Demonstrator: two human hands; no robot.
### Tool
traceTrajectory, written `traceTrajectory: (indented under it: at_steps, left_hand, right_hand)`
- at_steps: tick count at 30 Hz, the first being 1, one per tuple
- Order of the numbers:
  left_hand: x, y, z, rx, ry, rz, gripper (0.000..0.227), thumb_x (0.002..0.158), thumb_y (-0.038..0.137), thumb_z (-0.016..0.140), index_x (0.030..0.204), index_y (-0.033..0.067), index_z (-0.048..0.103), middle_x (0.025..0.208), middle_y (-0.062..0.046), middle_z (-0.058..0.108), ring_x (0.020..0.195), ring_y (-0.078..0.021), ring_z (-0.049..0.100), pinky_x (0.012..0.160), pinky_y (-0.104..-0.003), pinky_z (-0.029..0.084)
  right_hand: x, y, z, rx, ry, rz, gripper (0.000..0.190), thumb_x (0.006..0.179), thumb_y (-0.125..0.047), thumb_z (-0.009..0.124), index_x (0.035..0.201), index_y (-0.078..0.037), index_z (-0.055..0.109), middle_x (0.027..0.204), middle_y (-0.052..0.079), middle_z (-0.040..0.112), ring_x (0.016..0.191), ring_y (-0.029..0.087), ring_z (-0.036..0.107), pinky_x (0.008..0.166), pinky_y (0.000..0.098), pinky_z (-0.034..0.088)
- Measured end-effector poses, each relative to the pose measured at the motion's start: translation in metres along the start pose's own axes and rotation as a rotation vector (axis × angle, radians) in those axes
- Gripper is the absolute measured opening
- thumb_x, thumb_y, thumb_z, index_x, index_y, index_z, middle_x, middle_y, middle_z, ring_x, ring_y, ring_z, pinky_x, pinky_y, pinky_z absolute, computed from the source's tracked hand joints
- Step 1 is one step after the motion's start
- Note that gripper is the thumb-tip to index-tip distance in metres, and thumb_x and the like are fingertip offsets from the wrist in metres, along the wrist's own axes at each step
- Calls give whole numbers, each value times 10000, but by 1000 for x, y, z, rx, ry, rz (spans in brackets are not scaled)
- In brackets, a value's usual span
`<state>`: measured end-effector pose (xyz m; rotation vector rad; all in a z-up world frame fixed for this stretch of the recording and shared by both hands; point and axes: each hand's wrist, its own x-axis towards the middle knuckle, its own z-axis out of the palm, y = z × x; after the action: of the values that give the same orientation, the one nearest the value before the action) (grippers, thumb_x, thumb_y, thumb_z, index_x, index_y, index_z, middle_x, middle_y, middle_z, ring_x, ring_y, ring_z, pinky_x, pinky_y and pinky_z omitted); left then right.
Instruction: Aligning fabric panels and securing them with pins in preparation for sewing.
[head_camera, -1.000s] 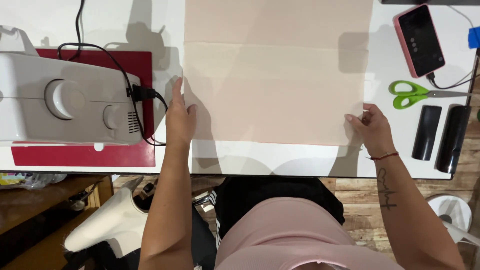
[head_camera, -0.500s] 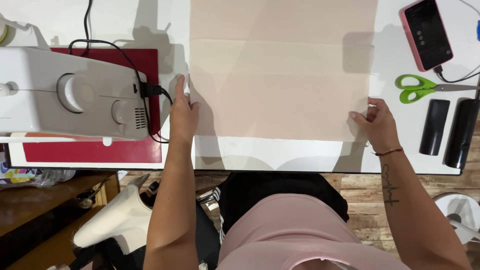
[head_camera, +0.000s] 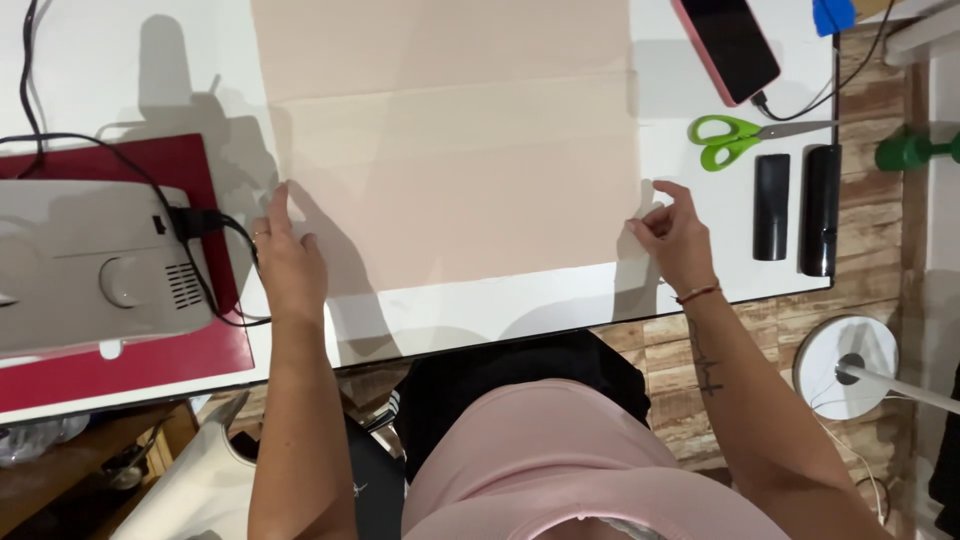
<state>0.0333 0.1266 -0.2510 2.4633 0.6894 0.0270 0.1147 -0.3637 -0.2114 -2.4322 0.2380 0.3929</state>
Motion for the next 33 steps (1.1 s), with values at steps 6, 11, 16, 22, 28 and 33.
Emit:
traceTrajectory:
  at_steps: [6, 11, 16, 22, 28, 33]
  left_hand:
    - [2, -9, 11, 75, 2, -15, 621, 924, -53, 661, 1471, 234, 593, 1163, -141, 534, 1118, -385, 629, 991, -454, 515]
    - [1, -6, 11, 78, 19, -22, 607, 940, -69, 619, 1465, 236, 598, 1164, -136, 519, 1118, -376, 627, 1000, -436, 517]
    - [4, -19, 26, 126, 57, 0, 638, 937, -71, 608, 1489, 245, 564, 1193, -128, 486, 1138, -365, 625, 1015, -425, 525]
    - [8, -36, 41, 81, 89, 26, 645, 917, -103, 597, 1480, 210, 560, 1198, -136, 474, 1159, -376, 604, 1057, -424, 502]
    - [6, -34, 44, 75, 111, 6, 651, 906, -118, 594, 1472, 202, 566, 1212, -141, 480, 1168, -362, 609, 1070, -413, 503]
    - [3, -25, 38, 45, 77, -15, 615, 919, -104, 580, 1466, 176, 571, 1246, -132, 477, 1178, -343, 609, 1078, -405, 494]
  right_hand:
    - [1, 8, 7, 12, 14, -3, 528, 944, -128, 788, 1385, -115, 499, 954, 167, 707, 913, 321, 711, 830, 428, 594]
    - [1, 6, 7, 3, 13, 3, 495, 948, -134, 790, 1361, -114, 518, 947, 158, 709, 909, 314, 711, 827, 424, 597]
    - [2, 11, 10, 10, 13, -5, 480, 949, -145, 794, 1351, -115, 534, 941, 137, 703, 909, 284, 693, 829, 405, 590]
    - [-3, 4, 8, -9, 39, -28, 418, 961, -133, 792, 1300, -94, 549, 953, 164, 712, 898, 314, 700, 816, 427, 592]
    - [-3, 7, 10, -12, 55, -47, 393, 969, -132, 796, 1279, -79, 560, 965, 176, 712, 901, 326, 697, 810, 440, 586]
    - [-2, 7, 11, 2, 73, -25, 354, 999, -135, 775, 1271, -83, 554, 991, 174, 707, 907, 319, 698, 815, 432, 586]
